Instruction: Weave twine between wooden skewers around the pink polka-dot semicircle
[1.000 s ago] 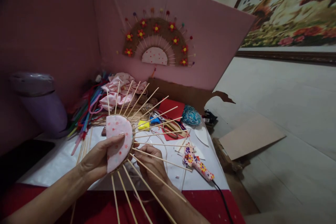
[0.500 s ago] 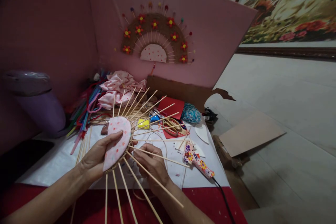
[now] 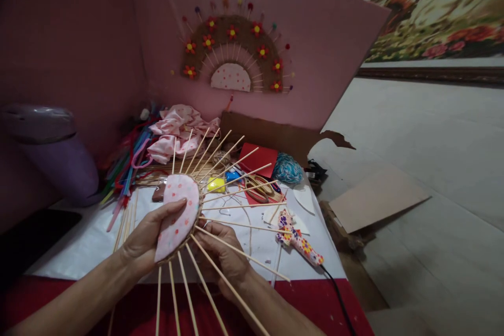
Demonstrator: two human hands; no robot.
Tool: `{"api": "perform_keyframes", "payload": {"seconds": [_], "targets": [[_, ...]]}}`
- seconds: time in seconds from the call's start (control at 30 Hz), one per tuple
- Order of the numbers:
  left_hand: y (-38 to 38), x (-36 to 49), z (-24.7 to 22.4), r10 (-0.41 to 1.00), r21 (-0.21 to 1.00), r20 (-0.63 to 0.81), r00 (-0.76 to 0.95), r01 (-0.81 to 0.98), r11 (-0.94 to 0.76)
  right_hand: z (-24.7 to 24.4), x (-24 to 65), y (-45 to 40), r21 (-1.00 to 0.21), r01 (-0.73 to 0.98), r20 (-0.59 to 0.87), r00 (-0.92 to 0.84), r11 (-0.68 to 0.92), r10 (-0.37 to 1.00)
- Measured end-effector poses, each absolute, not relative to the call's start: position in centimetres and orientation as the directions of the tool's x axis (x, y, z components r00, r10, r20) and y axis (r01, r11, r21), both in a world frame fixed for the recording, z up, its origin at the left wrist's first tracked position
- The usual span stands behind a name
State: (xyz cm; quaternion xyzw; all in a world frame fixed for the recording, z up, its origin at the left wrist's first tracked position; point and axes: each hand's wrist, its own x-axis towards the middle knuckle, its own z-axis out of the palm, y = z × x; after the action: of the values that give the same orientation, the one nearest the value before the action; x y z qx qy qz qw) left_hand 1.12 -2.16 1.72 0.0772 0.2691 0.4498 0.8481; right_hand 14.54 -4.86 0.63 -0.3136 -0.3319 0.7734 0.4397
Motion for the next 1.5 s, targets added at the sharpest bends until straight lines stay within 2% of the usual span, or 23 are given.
{"api": "perform_keyframes", "payload": {"seconds": [0.2, 0.47, 0.63, 0.93, 1.13, 1.33, 1.5], "targets": [[-2.4, 1.0, 1.7, 0.812, 0.334, -0.346, 0.469, -0.747, 0.574, 1.4, 14.6, -5.7, -0.805, -0.453, -0.213, -0.383, -0.384, 0.899], [-2.4, 1.3, 1.8, 0.792, 0.27, -0.36, 0.494, -0.757, 0.595, 1.1, 14.9, -5.6, -0.854, -0.409, -0.191, -0.326, -0.32, 0.926], [-2.5, 1.2, 1.6, 0.802, 0.287, -0.311, 0.51, -0.754, 0.59, 0.6, 15.1, -4.9, -0.845, -0.415, -0.201, -0.334, -0.336, 0.921], [-2.3, 1.3, 1.6, 0.832, 0.389, -0.342, 0.436, -0.741, 0.548, 0.0, 15.1, -4.8, -0.814, -0.461, -0.202, -0.349, -0.355, 0.915], [-2.3, 1.0, 1.3, 0.837, 0.385, -0.307, 0.453, -0.745, 0.545, 0.6, 15.3, -4.5, -0.864, -0.367, -0.253, -0.275, -0.345, 0.927], [-2.1, 0.9, 1.4, 0.865, 0.426, -0.326, 0.381, -0.758, 0.495, 1.2, 17.5, -3.9, -0.904, -0.266, -0.238, -0.336, -0.335, 0.911], [-1.7, 0.6, 1.5, 0.922, 0.462, -0.312, 0.23, -0.811, 0.359, 1.9, 19.2, -3.6, -0.919, -0.244, -0.215, -0.344, -0.308, 0.914]]}}
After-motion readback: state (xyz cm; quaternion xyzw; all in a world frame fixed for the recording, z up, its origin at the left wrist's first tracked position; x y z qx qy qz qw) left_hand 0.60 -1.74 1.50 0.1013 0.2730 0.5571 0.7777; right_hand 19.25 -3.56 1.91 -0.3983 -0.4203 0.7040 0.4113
